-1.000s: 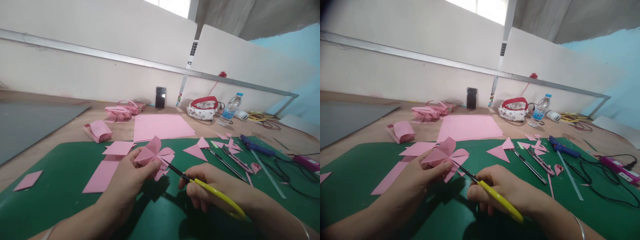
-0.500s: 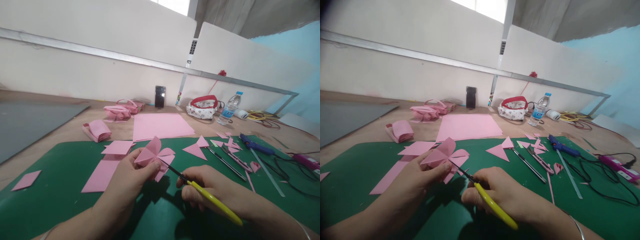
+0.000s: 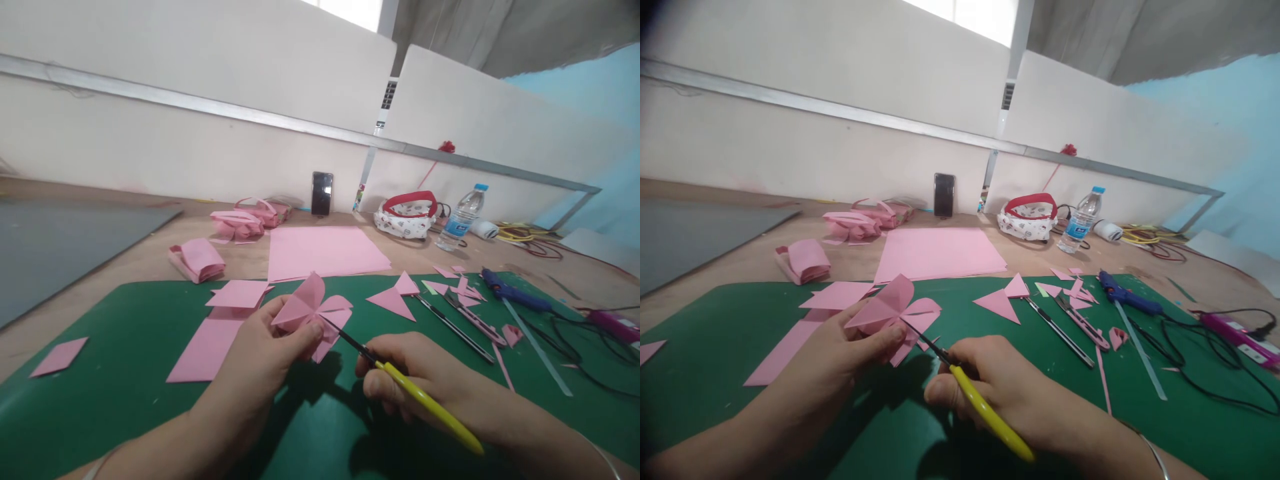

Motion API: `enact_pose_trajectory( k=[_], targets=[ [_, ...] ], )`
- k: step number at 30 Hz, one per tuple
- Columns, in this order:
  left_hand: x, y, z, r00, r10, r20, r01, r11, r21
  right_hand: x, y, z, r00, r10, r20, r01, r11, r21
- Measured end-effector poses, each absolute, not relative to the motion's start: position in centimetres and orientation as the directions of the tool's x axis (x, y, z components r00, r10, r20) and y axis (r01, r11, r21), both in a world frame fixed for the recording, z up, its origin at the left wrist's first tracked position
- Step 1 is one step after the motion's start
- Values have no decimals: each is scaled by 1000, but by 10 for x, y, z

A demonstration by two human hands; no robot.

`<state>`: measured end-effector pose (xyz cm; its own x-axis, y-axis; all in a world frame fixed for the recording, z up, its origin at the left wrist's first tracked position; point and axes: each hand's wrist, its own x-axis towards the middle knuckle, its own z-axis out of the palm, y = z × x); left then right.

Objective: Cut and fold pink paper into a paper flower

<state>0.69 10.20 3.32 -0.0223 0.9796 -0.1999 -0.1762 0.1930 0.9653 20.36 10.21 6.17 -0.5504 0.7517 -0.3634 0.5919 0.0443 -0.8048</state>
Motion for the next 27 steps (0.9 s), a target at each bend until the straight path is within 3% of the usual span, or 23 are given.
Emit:
enact_pose_trajectory(
  k=[7, 27],
  targets=[
    [8, 103, 36, -19, 981, -195, -188, 188, 964, 203, 104, 54, -551, 790, -269, 577, 127, -807],
    [6, 101, 37, 22, 982, -186, -154, 187, 970, 200, 103, 55, -491, 806, -331, 592, 30, -805]
  ],
)
